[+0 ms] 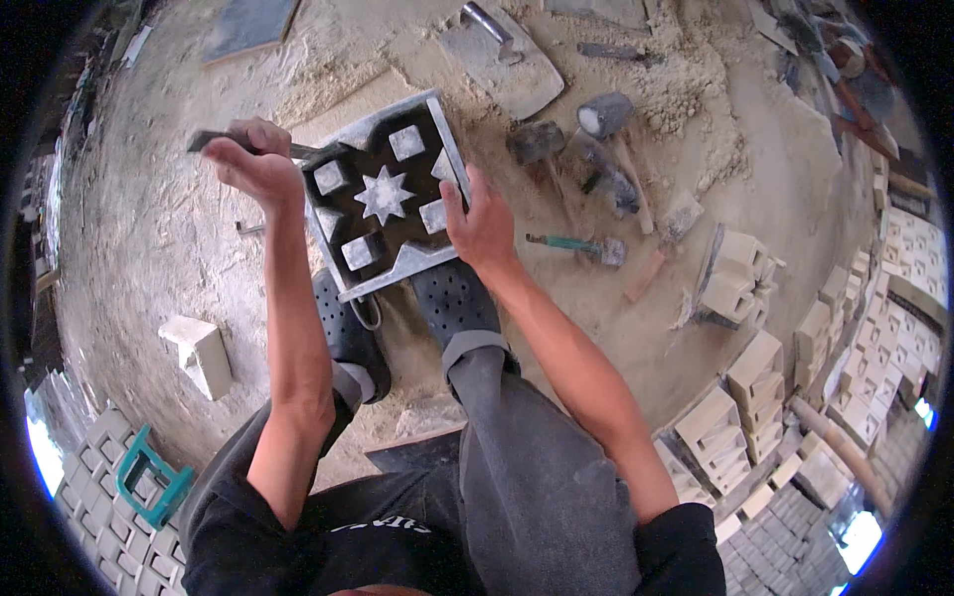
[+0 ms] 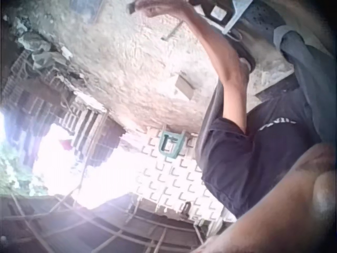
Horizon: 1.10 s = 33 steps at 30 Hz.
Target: The person uses a chisel and a hammer to carve out sections of a stone block held within a metal frame, striking the tool to remove stone material from the interior patterns.
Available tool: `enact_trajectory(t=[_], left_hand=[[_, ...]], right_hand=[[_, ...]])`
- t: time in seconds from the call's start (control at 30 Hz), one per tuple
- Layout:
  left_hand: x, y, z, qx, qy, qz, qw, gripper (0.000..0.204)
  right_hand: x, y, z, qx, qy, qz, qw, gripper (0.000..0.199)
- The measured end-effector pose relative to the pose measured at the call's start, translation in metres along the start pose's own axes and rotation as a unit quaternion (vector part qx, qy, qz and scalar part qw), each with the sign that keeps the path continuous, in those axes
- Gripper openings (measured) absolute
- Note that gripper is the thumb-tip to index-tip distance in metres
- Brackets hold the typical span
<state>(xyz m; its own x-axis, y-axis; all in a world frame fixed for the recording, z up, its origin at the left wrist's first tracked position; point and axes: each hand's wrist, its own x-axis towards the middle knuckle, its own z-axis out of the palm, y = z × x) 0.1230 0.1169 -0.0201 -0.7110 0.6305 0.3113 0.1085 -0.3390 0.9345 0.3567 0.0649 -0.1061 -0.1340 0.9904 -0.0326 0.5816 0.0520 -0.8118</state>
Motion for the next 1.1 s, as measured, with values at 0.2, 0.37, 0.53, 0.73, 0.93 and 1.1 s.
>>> enact_trajectory(t=[0.2, 0.37, 0.53, 0.73, 0.93, 1.1], left_hand=[[-0.007, 0.022, -0.005, -0.005, -0.003, 0.053, 0.999, 0.071], [0.001, 0.0, 0.005, 0.067, 0.007, 0.006, 0.998, 0.071], [0.023, 0.052, -0.016, 0.023, -0.001, 0.021, 1.0, 0.073], [0.026, 0.1, -0.049, -0.132, -0.131, 0.002, 0.983, 0.081], [-0.002, 0.066, -0.053, -0.084, -0.12, -0.062, 0.987, 0.086], [-0.013, 0.031, -0.046, -0.02, -0.148, -0.015, 0.989, 0.068]], right_hand=[[-0.007, 0.003, -0.004, -0.01, -0.016, 0.036, 0.999, 0.054], [-0.007, 0.007, 0.0, -0.043, 0.009, 0.001, 0.999, 0.054], [-0.008, -0.001, -0.001, 0.004, -0.033, 0.053, 0.998, 0.054], [-0.003, -0.001, -0.002, -0.001, -0.026, 0.045, 0.999, 0.053], [-0.004, 0.003, -0.005, 0.011, -0.019, 0.038, 0.999, 0.053], [0.0, -0.002, -0.007, -0.006, -0.012, 0.027, 1.0, 0.054]])
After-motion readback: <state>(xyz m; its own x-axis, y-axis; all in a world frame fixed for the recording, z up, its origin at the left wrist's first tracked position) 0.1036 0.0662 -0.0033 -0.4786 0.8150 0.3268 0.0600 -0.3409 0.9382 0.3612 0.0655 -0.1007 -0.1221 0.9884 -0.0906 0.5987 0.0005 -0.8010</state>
